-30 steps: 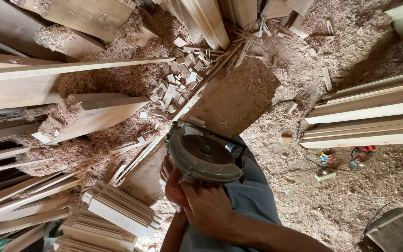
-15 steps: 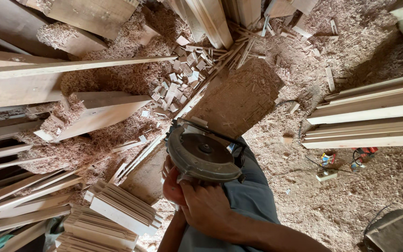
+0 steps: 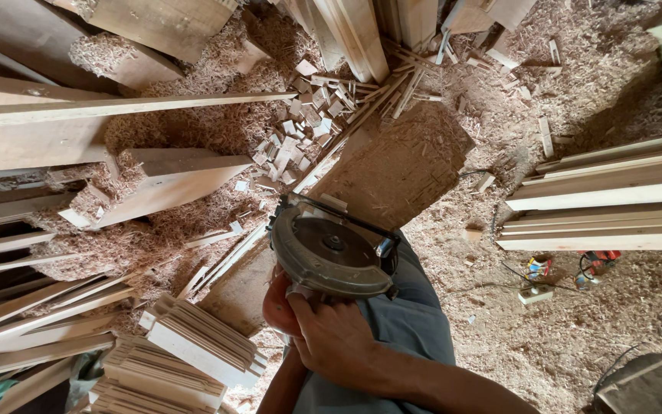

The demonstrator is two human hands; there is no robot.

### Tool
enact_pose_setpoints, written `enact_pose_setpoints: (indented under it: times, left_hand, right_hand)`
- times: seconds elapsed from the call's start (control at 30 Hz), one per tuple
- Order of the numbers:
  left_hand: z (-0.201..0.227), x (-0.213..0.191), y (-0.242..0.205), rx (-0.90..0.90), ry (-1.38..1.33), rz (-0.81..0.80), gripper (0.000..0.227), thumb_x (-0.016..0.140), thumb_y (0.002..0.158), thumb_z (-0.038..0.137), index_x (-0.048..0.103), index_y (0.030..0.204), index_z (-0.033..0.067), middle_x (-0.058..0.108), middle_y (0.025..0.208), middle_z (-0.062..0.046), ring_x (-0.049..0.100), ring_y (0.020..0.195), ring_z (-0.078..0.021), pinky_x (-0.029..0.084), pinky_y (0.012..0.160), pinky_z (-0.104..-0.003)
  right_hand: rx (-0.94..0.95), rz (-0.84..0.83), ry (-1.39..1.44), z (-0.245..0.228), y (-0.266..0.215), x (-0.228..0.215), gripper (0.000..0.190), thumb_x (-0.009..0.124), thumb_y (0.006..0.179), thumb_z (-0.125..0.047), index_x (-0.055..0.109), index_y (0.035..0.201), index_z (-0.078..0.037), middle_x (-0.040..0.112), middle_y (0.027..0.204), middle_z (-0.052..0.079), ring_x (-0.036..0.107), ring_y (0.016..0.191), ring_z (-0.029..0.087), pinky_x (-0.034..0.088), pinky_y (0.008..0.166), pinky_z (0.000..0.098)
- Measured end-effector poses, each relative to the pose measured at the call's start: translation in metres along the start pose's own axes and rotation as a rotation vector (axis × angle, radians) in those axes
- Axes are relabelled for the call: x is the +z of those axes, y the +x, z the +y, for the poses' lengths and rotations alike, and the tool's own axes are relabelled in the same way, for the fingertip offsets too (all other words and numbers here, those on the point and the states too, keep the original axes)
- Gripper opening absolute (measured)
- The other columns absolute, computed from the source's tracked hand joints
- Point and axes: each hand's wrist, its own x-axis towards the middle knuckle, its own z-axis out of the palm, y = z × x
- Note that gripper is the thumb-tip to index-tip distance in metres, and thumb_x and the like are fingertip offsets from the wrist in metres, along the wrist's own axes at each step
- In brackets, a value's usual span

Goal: The person uses a circular saw to cut small wooden planks into shorter pieces. They repeatedly position the planks, cut them, and stack the resulting pieces on the floor.

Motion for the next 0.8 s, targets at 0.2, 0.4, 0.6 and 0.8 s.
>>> enact_pose_setpoints:
  times: [0.2,0.4,0.6,0.8]
  left_hand:
    - [-0.003,-0.001,-0.001,0.027,-0.01,-0.003,0.085,0.071,0.085,0.057,0.044,0.149,0.0087,0.06,0.134,-0.019,0.055,0.12,-0.0367,0.041,0.103,-0.057]
    - [-0.006,-0.002,-0.014,0.043,-0.045,-0.048,0.087,0.072,0.083,0.057,0.043,0.15,0.0092,0.059,0.135,-0.019,0.055,0.121,-0.0371,0.041,0.103,-0.057]
    - [-0.001,-0.007,-0.036,0.033,-0.12,-0.174,0.09,0.073,0.082,0.057,0.041,0.152,0.0096,0.059,0.135,-0.019,0.054,0.121,-0.0375,0.041,0.103,-0.058]
    - [0.011,-0.023,-0.024,0.101,-0.094,-0.219,0.092,0.075,0.081,0.057,0.04,0.153,0.0101,0.058,0.136,-0.02,0.053,0.122,-0.038,0.041,0.103,-0.058]
  right_hand:
    - [-0.038,0.034,-0.04,-0.001,0.007,0.006,0.062,0.075,0.082,-0.017,0.052,0.137,0.0,0.071,0.092,0.024,0.069,0.075,0.043,0.052,0.068,0.0574]
    - [-0.092,0.085,-0.06,0.001,0.015,0.015,0.065,0.076,0.079,-0.015,0.052,0.137,0.0,0.072,0.091,0.021,0.068,0.073,0.042,0.051,0.067,0.0571]
    - [-0.132,0.012,-0.165,-0.005,0.039,0.029,0.065,0.073,0.091,-0.015,0.045,0.146,0.005,0.068,0.093,0.021,0.068,0.066,0.031,0.054,0.065,0.0499]
    - [-0.417,0.412,-0.18,-0.002,0.014,0.021,0.062,0.076,0.08,-0.016,0.057,0.138,-0.003,0.07,0.097,0.016,0.068,0.079,0.033,0.054,0.078,0.0486]
